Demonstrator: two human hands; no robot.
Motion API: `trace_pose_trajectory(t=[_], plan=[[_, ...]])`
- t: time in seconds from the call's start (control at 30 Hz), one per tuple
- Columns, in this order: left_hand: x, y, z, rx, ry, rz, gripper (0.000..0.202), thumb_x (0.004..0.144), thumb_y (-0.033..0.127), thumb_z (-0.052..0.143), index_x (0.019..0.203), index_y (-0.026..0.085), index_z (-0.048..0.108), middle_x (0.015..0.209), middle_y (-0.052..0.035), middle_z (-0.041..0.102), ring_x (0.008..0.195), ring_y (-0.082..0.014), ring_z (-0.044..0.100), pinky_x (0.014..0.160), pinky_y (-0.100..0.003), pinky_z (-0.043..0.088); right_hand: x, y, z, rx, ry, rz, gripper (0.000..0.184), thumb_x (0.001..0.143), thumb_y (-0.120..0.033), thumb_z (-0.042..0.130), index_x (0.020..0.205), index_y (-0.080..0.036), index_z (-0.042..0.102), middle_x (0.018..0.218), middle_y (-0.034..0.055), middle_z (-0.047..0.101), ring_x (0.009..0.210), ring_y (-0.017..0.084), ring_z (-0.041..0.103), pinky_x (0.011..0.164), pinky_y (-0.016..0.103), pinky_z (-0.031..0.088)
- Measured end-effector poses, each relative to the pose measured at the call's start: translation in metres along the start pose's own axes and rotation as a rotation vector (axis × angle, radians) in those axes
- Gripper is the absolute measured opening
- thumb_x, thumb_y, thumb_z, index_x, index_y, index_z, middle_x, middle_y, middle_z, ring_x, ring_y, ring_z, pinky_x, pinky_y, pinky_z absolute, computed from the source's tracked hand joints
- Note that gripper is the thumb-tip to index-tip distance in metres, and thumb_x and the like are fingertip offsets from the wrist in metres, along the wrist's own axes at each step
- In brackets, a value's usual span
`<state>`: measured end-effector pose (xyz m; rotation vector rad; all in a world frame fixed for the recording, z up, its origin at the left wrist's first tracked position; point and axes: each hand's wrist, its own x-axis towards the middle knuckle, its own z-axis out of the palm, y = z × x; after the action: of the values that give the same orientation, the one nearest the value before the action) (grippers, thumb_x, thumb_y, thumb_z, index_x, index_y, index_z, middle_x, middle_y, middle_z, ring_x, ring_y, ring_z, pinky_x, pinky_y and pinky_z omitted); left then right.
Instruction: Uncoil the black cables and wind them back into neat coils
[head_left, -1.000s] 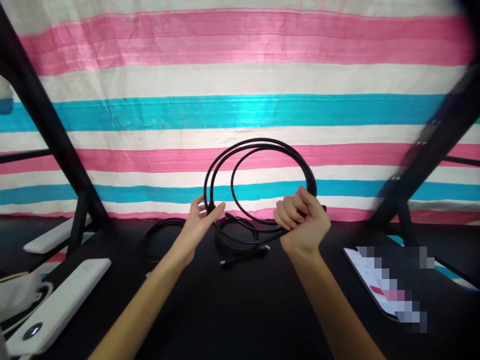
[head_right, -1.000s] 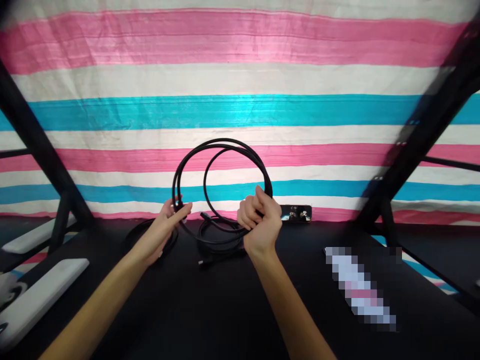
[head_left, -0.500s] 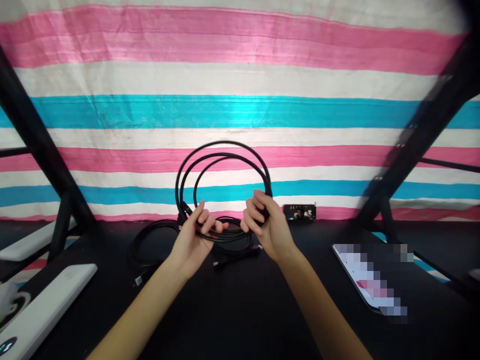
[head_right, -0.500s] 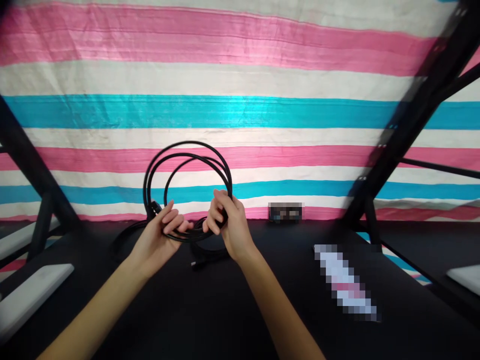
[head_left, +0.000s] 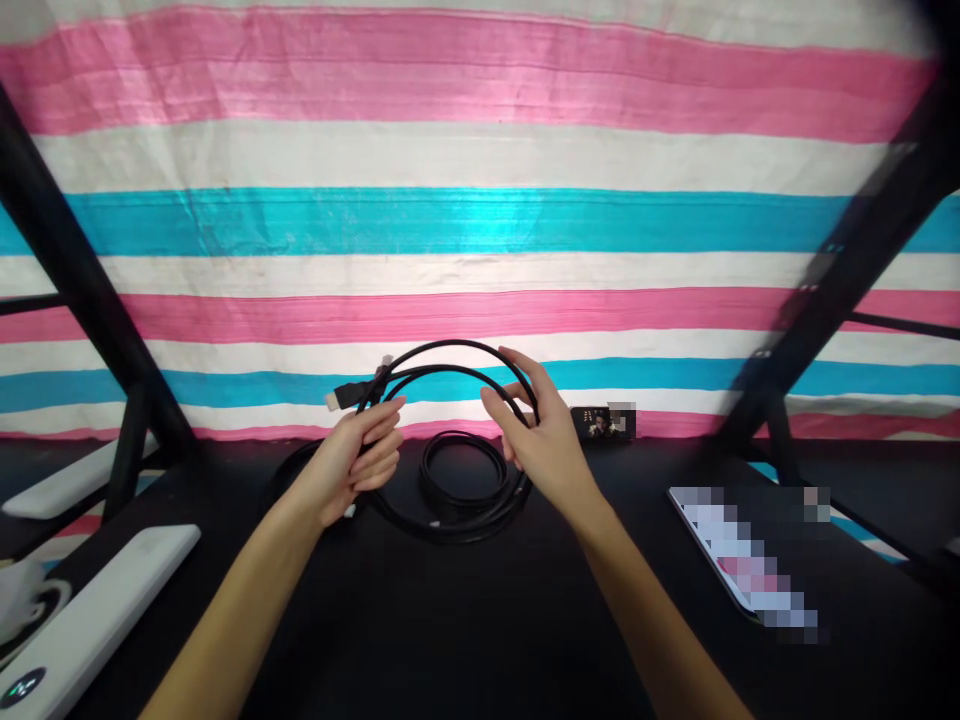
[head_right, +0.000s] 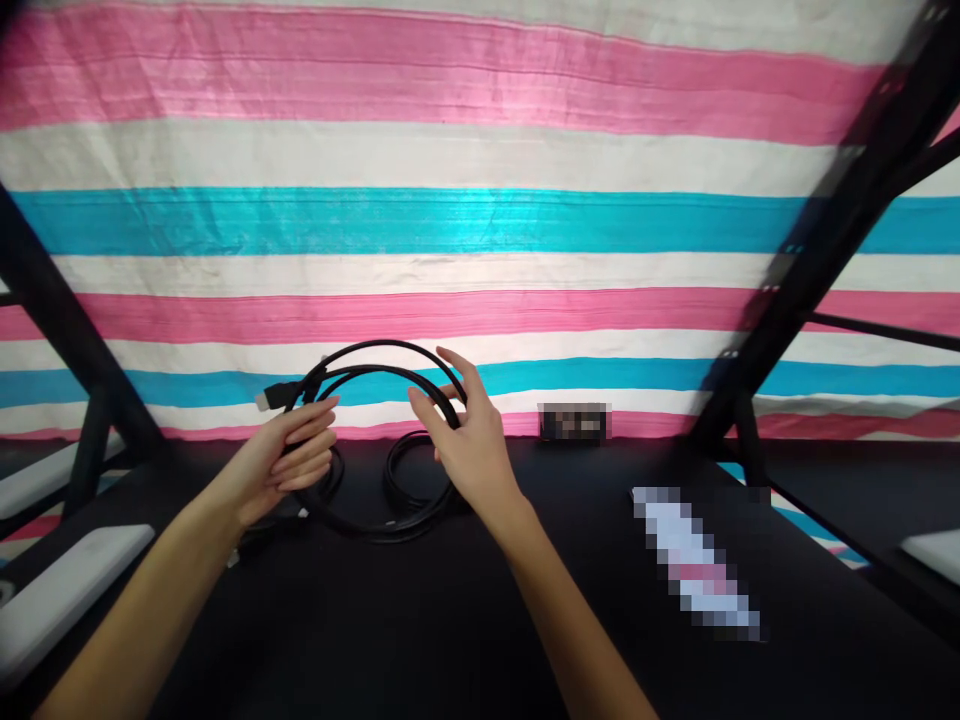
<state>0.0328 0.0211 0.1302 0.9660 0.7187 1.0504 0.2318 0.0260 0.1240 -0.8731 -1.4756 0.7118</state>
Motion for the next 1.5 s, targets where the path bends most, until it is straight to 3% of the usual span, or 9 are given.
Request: trace_pose_trajectory(t=[0.17,0.27,0.4,0.6,0.83,0.97,1.1,1.23,1.5], plan=[[-0.006,-0.006,0.01,0.261,-0.065,-0.08,0.05,0.084,0.041,0.053,0.047,0.018,0.029,0.033,0.0077,0.022,0.029,-0.0016,0.01,0.033,-0.02,0.005,-0.005,0.001,0.002,-0.202,0.015,-0.177,0.03,0.088,-0.037,0.063,0.115,-0.027,0.058,0.07,-0.0044,0.052,0.046,0.007,0.042,0.043,0.019,0.032],[-0.008,-0.006,0.016,0.343,-0.057,-0.078,0.054,0.083,0.043,0.053,0.044,0.019,0.026,0.033,0.0072,0.021,0.03,-0.0013,0.011,0.034,-0.021,0.005,-0.006,0.001,0.002,-0.229,-0.04,-0.213,0.032,0.088,-0.037,0.064,0.117,-0.028,0.057,0.072,-0.0043,0.052,0.047,0.008,0.04,0.045,0.02,0.032],[-0.009,-0.004,0.015,0.313,-0.054,-0.095,0.054,0.082,0.042,0.054,0.044,0.019,0.024,0.033,0.0076,0.02,0.029,-0.0011,0.012,0.035,-0.022,0.005,-0.006,-0.001,0.0,-0.393,-0.075,-0.338,0.047,0.087,-0.036,0.066,0.13,-0.034,0.048,0.091,-0.0015,0.056,0.045,0.008,0.034,0.047,0.023,0.034],[-0.009,-0.004,0.013,0.245,-0.104,-0.117,0.044,0.083,0.037,0.054,0.049,0.018,0.034,0.033,0.0088,0.022,0.029,-0.0013,0.011,0.035,-0.021,0.004,-0.006,-0.002,0.003,-0.524,-0.022,-0.47,0.026,0.093,-0.03,0.058,0.119,-0.025,0.058,0.087,0.0008,0.058,0.059,0.013,0.049,0.055,0.024,0.037],[-0.01,-0.005,0.021,0.316,0.008,0.003,0.04,0.077,0.033,0.062,0.054,0.019,0.033,0.038,0.0113,0.021,0.032,-0.0008,0.01,0.036,-0.022,0.003,-0.007,0.0,0.011,-0.41,-0.099,-0.394,0.015,0.092,-0.024,0.051,0.096,-0.021,0.065,0.084,0.0016,0.064,0.067,0.016,0.057,0.061,0.025,0.04],[-0.01,-0.002,0.02,0.284,-0.082,0.063,0.042,0.078,0.032,0.06,0.051,0.018,0.032,0.037,0.0101,0.022,0.031,-0.0002,0.012,0.036,-0.022,0.005,-0.005,0.001,0.01,-0.272,-0.075,-0.324,0.013,0.09,-0.024,0.053,0.092,-0.021,0.065,0.075,0.0008,0.063,0.063,0.016,0.057,0.058,0.024,0.042],[-0.011,0.0,0.019,0.228,-0.142,0.102,0.033,0.087,0.041,0.048,0.068,0.015,0.053,0.037,0.0098,0.024,0.031,-0.0016,0.015,0.036,-0.019,0.011,0.0,0.006,0.008,-0.151,0.022,-0.287,0.012,0.088,-0.025,0.054,0.09,-0.019,0.064,0.063,-0.0019,0.058,0.058,0.015,0.053,0.057,0.024,0.041],[-0.012,0.0,0.019,0.291,-0.075,0.171,0.04,0.087,0.053,0.042,0.086,0.017,0.058,0.038,0.0103,0.026,0.03,-0.0021,0.021,0.037,-0.018,0.016,0.004,0.01,0.004,-0.107,0.136,-0.233,0.015,0.089,-0.03,0.053,0.087,-0.018,0.063,0.063,-0.0017,0.055,0.053,0.013,0.046,0.051,0.023,0.036],[-0.007,-0.006,0.023,0.387,0.131,0.369,0.037,0.085,0.053,0.047,0.085,0.017,0.056,0.04,0.0099,0.033,0.031,-0.0045,0.033,0.037,-0.018,0.025,0.004,0.008,0.0,-0.101,0.189,-0.192,0.024,0.092,-0.033,0.049,0.104,-0.017,0.062,0.068,-0.0006,0.056,0.047,0.011,0.037,0.045,0.022,0.029]])
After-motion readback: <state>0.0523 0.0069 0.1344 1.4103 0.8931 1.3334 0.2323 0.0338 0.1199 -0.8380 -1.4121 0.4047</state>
